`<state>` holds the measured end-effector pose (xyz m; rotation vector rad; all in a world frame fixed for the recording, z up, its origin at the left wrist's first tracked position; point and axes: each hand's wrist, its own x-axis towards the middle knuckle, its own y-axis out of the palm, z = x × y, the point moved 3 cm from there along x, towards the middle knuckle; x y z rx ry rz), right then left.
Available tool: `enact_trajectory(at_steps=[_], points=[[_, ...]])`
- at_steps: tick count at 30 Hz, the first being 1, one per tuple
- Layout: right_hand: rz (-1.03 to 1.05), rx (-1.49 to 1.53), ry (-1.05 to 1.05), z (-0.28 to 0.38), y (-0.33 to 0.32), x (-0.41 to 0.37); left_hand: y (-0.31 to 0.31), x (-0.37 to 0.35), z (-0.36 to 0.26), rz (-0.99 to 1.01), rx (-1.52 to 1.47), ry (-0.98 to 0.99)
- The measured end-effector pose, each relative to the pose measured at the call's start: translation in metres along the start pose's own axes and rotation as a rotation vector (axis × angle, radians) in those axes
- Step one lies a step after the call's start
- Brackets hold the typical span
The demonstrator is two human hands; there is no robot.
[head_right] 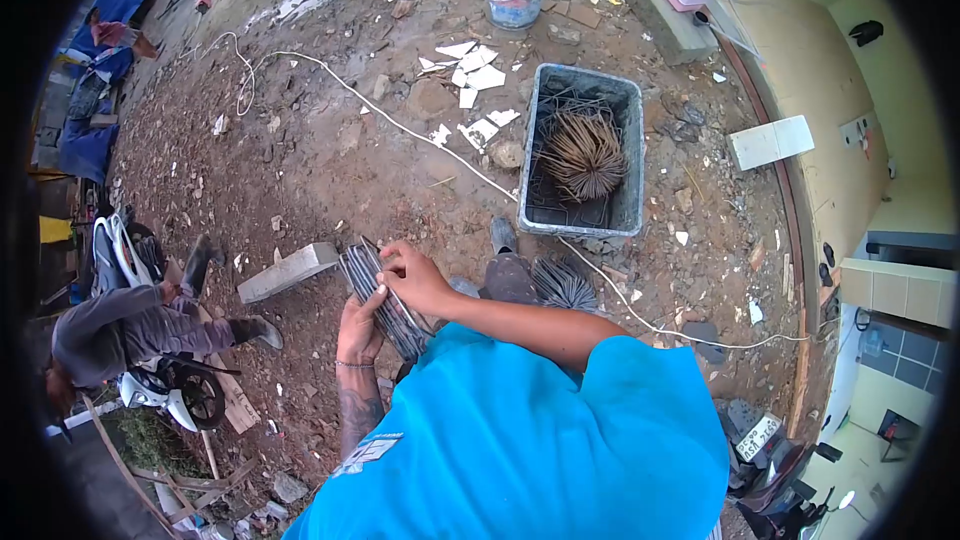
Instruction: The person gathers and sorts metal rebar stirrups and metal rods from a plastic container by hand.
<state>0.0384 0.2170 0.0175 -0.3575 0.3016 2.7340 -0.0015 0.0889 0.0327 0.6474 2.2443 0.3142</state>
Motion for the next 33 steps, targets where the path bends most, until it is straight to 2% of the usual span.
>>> enact_trajectory(at_steps=[4, 5, 6, 8, 10, 12, 14, 19, 21, 22, 23, 25, 27, 30, 31, 33], points=[[-0.075, 0.049, 0.236, -0.009, -0.038, -0.001, 0.016, 0.035, 0.019, -0.053, 0.046, -0.126], [-0.123, 0.054, 0.159, -0.021, -0.045, -0.001, 0.019, 0.044, 0.025, -0.018, 0.019, -0.161], [-0.142, 0.064, 0.170, -0.027, -0.053, -0.001, 0.024, 0.053, 0.030, 0.015, -0.011, -0.195], [-0.202, -0.028, 0.096, -0.031, -0.070, -0.001, 0.041, 0.069, 0.038, -0.012, 0.005, -0.232], [-0.181, -0.015, 0.187, -0.033, -0.084, -0.002, 0.063, 0.085, 0.041, -0.052, -0.039, -0.309], [-0.238, -0.046, 0.129, -0.031, -0.100, 0.003, 0.074, 0.102, 0.046, -0.026, -0.082, -0.339], [-0.224, -0.029, 0.166, -0.039, -0.113, 0.012, 0.078, 0.120, 0.052, -0.061, -0.086, -0.380], [-0.135, -0.274, 0.015, -0.063, -0.165, 0.052, 0.087, 0.165, 0.063, -0.187, -0.027, -0.333], [-0.145, -0.349, -0.062, -0.090, -0.223, 0.098, 0.079, 0.179, 0.070, -0.247, -0.055, -0.333], [-0.208, -0.477, 0.018, -0.111, -0.263, 0.129, 0.075, 0.189, 0.071, -0.293, -0.096, -0.312], [-0.333, -0.555, -0.014, -0.137, -0.309, 0.161, 0.067, 0.190, 0.077, -0.351, -0.140, -0.300], [-0.470, -0.793, 0.082, -0.186, -0.407, 0.227, 0.039, 0.194, 0.093, -0.453, -0.113, -0.328], [-0.369, -1.160, 0.116, -0.230, -0.490, 0.296, 0.022, 0.200, 0.108, -0.538, -0.128, -0.308], [-0.173, -1.530, 0.324, -0.290, -0.573, 0.393, -0.034, 0.198, 0.156, -0.689, -0.085, -0.367], [-0.119, -1.608, 0.352, -0.304, -0.589, 0.424, -0.024, 0.207, 0.153, -0.837, -0.081, -0.524], [-0.015, -1.693, 0.414, -0.338, -0.610, 0.474, -0.028, 0.233, 0.184, -1.064, -0.050, -0.611]])
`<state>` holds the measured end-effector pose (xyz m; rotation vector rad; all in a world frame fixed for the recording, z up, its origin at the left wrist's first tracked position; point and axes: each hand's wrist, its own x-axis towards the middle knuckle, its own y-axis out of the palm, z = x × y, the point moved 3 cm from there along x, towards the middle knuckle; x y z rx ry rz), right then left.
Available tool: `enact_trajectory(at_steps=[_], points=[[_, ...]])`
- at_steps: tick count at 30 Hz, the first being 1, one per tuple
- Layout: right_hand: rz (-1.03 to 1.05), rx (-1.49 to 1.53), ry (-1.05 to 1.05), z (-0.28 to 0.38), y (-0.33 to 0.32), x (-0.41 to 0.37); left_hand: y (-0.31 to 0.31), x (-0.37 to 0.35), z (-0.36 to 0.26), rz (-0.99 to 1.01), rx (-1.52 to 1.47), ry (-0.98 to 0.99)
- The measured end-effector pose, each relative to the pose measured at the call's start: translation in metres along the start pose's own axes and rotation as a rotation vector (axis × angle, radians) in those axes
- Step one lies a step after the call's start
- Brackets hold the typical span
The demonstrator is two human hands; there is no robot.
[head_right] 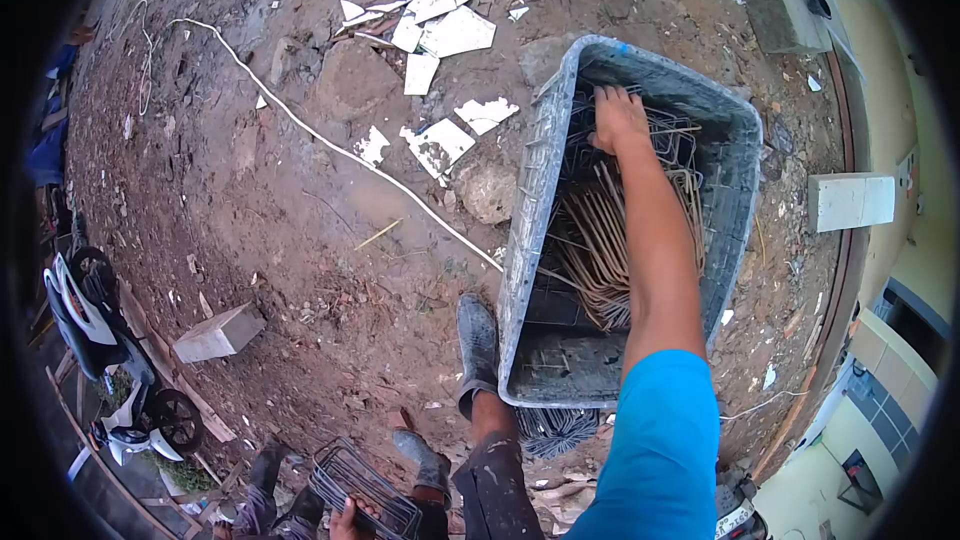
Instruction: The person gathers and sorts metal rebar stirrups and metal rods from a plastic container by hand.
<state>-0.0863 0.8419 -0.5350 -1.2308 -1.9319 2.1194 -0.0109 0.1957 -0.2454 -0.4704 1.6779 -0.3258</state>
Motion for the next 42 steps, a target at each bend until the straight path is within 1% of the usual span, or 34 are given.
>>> enact_trajectory(at_steps=[1, 3, 4, 5, 7, 8, 9, 11, 12, 13, 14, 16, 17, 19, 20, 21, 23, 25, 29, 30, 32, 33, 35, 39, 41, 42], points=[[0.053, -0.019, -0.013, 0.000, 0.017, 0.023, -0.004, 0.019, 0.012, -0.086, 0.002, -0.077], [0.104, -0.131, -0.004, -0.001, 0.048, 0.054, 0.001, 0.043, 0.027, -0.024, 0.108, -0.060], [0.150, -0.212, -0.010, 0.000, 0.049, 0.060, 0.007, 0.048, 0.030, 0.010, -0.016, -0.192], [0.204, -0.295, -0.014, 0.000, 0.050, 0.060, 0.006, 0.050, 0.033, -0.025, -0.005, -0.223], [0.096, -0.230, -0.031, -0.010, 0.053, 0.069, 0.012, 0.051, 0.042, 0.092, 0.053, -0.203], [0.025, -0.168, -0.080, -0.012, 0.047, 0.059, 0.027, 0.042, 0.037, 0.018, 0.055, -0.210], [0.031, -0.178, -0.079, -0.014, 0.041, 0.049, 0.026, 0.037, 0.035, 0.022, 0.056, -0.221], [0.114, -0.181, -0.041, -0.015, 0.025, 0.022, 0.021, 0.028, 0.030, 0.150, 0.055, -0.200], [0.109, -0.118, -0.073, -0.014, 0.016, 0.004, 0.019, 0.029, 0.026, 0.300, -0.082, -0.069], [0.107, -0.070, -0.070, -0.013, 0.005, -0.016, 0.011, 0.023, 0.024, 0.313, -0.085, -0.064], [0.112, -0.128, -0.120, -0.024, 0.007, -0.027, 0.014, 0.017, 0.014, 0.337, -0.098, -0.045], [0.132, -0.171, -0.067, -0.032, -0.004, -0.055, 0.012, 0.003, -0.004, 0.373, -0.111, 0.000], [0.122, -0.177, -0.066, -0.041, -0.007, -0.066, 0.008, -0.001, -0.010, 0.382, -0.118, 0.003], [0.065, -0.198, -0.114, -0.053, -0.021, -0.089, -0.003, -0.001, -0.019, 0.343, -0.177, 0.079], [0.058, -0.209, -0.111, -0.050, -0.038, -0.102, -0.011, 0.000, -0.021, 0.322, -0.190, 0.115], [0.078, -0.173, -0.091, -0.041, -0.059, -0.116, -0.014, -0.004, -0.024, 0.334, -0.197, 0.111], [0.089, -0.151, -0.067, -0.029, -0.089, -0.144, -0.015, -0.009, -0.032, 0.363, -0.238, 0.174], [0.024, 0.006, 0.019, -0.024, -0.112, -0.170, -0.020, -0.014, -0.030, 0.397, -0.268, 0.175], [0.052, -0.025, -0.042, -0.010, -0.112, -0.226, -0.042, -0.015, -0.017, 0.414, -0.303, 0.190], [0.048, -0.024, -0.050, -0.006, -0.108, -0.239, -0.045, -0.017, -0.013, 0.418, -0.309, 0.167], [-0.089, 0.155, 0.077, -0.003, -0.109, -0.261, -0.054, -0.018, -0.007, 0.468, -0.288, 0.150], [-0.096, 0.150, 0.080, -0.002, -0.111, -0.269, -0.059, -0.018, -0.006, 0.476, -0.291, 0.151], [-0.171, 0.261, 0.144, 0.001, -0.123, -0.287, -0.064, -0.018, -0.003, 0.493, -0.288, 0.134], [-0.167, 0.360, 0.214, 0.017, -0.141, -0.318, -0.078, -0.015, -0.002, 0.482, -0.317, 0.168], [-0.275, 0.444, 0.345, 0.004, -0.146, -0.335, -0.088, -0.012, 0.000, 0.496, -0.335, 0.169], [-0.392, 0.465, 0.264, 0.001, -0.158, -0.345, -0.093, -0.012, 0.000, 0.497, -0.352, 0.180]])
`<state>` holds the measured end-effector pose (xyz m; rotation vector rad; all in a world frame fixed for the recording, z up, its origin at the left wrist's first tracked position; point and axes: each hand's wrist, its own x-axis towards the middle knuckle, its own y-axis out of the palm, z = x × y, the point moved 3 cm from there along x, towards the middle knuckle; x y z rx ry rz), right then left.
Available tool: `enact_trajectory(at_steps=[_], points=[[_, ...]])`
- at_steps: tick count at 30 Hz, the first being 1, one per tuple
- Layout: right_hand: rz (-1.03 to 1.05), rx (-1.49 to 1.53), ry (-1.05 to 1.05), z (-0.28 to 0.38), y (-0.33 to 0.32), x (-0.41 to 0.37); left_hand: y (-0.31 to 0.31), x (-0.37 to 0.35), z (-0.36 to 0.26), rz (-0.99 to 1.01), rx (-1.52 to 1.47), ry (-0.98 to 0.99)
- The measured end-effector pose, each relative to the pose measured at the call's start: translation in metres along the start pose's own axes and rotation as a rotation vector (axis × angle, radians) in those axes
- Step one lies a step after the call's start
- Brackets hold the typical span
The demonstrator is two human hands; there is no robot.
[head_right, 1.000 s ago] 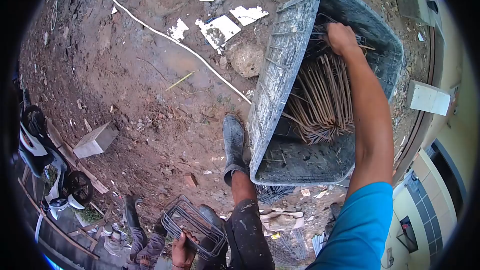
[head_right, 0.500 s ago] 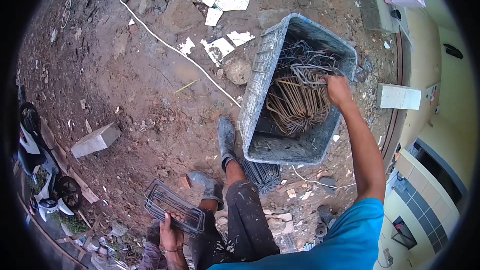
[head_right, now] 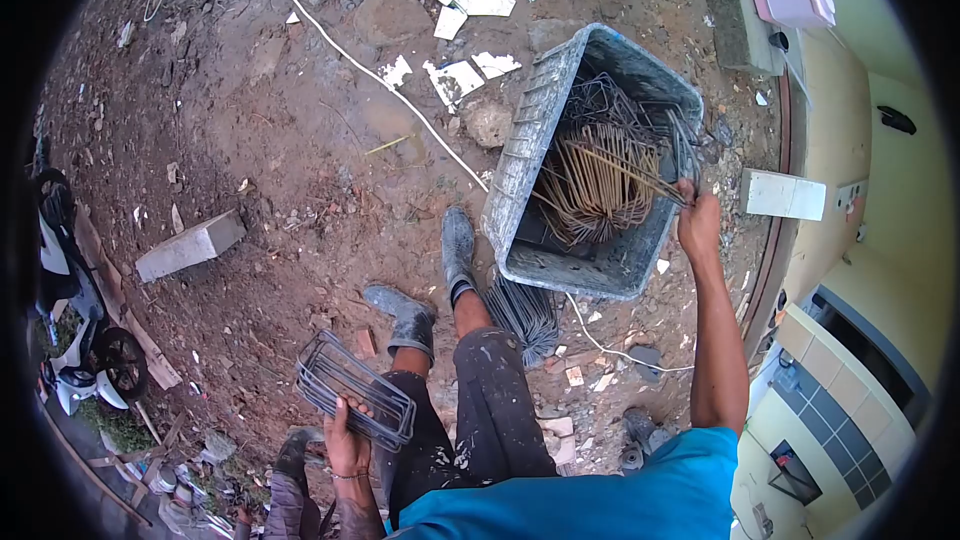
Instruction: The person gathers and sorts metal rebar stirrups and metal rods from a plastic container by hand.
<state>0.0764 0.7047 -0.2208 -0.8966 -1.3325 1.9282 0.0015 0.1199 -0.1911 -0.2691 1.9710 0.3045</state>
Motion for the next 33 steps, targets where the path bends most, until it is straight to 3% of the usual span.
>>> enact_trajectory(at_steps=[2, 3, 4, 5, 8, 14, 18, 22, 25, 33], points=[[-0.178, -0.064, 0.085, 0.002, -0.052, 0.006, -0.008, -0.001, -0.005, 0.017, -0.019, 0.024], [-0.179, 0.061, 0.143, -0.002, -0.090, 0.015, -0.013, -0.001, -0.006, 0.016, -0.022, 0.014], [-0.031, 0.253, 0.223, -0.023, -0.115, 0.021, -0.016, 0.000, -0.007, 0.017, -0.015, 0.027], [-0.033, 0.253, 0.242, -0.026, -0.126, 0.014, -0.018, -0.001, -0.007, 0.022, -0.013, 0.037], [-0.113, 0.127, 0.316, 0.015, -0.176, -0.026, -0.017, 0.004, -0.007, 0.082, -0.084, 0.048], [-0.143, 0.481, 0.327, 0.098, -0.262, -0.096, -0.016, -0.004, -0.007, 0.134, -0.151, 0.041], [-0.002, 0.732, 0.369, 0.149, -0.217, -0.140, -0.015, -0.013, -0.008, 0.182, -0.216, 0.061], [0.320, 0.903, 0.447, 0.203, -0.110, -0.193, -0.023, -0.029, -0.019, 0.095, -0.201, 0.029], [0.544, 0.876, 0.395, 0.247, -0.061, -0.230, -0.032, -0.049, -0.043, 0.167, -0.244, 0.058], [0.867, 0.808, 0.021, 0.329, -0.072, -0.320, -0.078, -0.134, -0.119, 0.290, -0.359, 0.251]])
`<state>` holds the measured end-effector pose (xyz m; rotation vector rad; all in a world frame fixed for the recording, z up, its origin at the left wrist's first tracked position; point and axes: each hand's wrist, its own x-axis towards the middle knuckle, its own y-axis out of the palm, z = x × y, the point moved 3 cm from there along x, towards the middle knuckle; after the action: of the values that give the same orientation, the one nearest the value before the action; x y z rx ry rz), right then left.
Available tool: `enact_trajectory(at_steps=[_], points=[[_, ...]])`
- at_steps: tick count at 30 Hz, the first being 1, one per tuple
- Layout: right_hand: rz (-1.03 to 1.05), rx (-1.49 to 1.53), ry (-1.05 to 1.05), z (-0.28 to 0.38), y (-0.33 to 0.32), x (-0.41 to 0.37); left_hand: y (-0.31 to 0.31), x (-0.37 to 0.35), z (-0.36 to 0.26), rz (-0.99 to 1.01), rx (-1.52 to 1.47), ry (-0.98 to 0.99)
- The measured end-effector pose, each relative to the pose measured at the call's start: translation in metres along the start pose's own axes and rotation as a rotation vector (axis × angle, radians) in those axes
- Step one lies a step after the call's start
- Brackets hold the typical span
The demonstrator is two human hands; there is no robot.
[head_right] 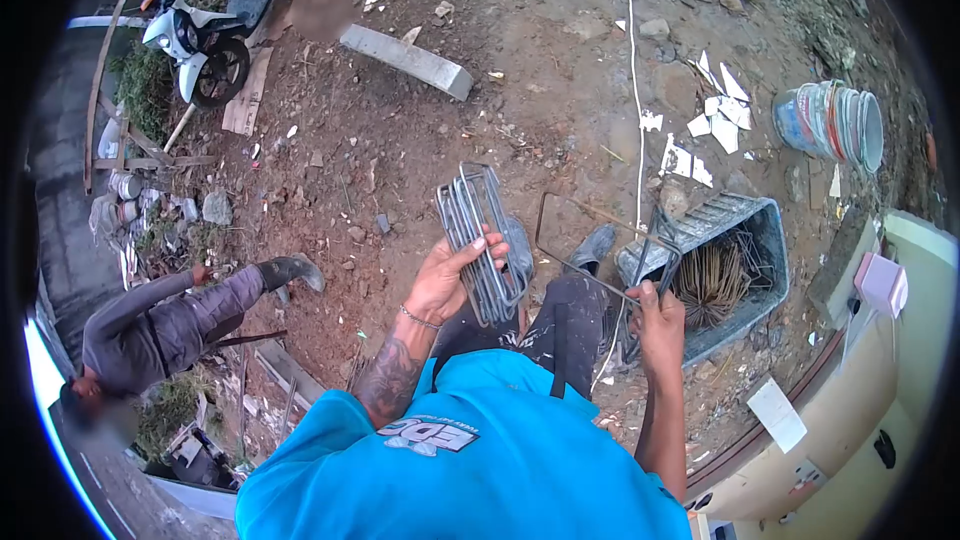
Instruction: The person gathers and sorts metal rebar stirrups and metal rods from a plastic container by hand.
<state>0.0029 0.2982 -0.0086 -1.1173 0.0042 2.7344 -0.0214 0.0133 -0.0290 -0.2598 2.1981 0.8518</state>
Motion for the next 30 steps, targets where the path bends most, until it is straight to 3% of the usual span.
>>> enact_trajectory(at_steps=[9, 11, 12, 14, 16, 18, 20, 21, 24, 28, 30], points=[[0.131, -0.188, -0.268, 0.044, 0.071, -0.036, -0.031, -0.067, -0.061, 0.051, -0.152, 0.193], [0.150, -0.330, -0.373, 0.026, 0.081, -0.005, -0.052, -0.072, -0.055, 0.073, -0.157, 0.258], [0.190, -0.461, -0.585, -0.004, 0.072, 0.051, -0.059, -0.077, -0.055, 0.093, -0.209, 0.320], [0.188, -0.803, -0.603, 0.027, 0.107, 0.021, -0.068, -0.098, -0.057, 0.049, -0.239, 0.364], [0.347, -0.966, -0.496, 0.062, 0.151, -0.015, -0.089, -0.092, -0.047, -0.007, -0.183, 0.449], [0.487, -0.867, -0.579, 0.064, 0.177, -0.014, -0.097, -0.110, -0.050, -0.058, -0.216, 0.469], [0.297, -1.135, -0.685, 0.065, 0.193, 0.001, -0.102, -0.124, -0.047, -0.108, -0.274, 0.469], [0.310, -1.172, -0.708, 0.069, 0.201, 0.003, -0.106, -0.127, -0.045, -0.166, -0.318, 0.522], [0.591, -0.802, -0.536, 0.073, 0.224, -0.003, -0.118, -0.122, -0.028, -0.337, -0.437, 0.655], [0.742, -0.994, -0.591, 0.075, 0.230, 0.007, -0.111, -0.135, -0.004, -0.349, -0.659, 0.769], [0.772, -1.089, -0.853, 0.074, 0.231, 0.010, -0.105, -0.139, 0.014, -0.378, -0.749, 0.818]])
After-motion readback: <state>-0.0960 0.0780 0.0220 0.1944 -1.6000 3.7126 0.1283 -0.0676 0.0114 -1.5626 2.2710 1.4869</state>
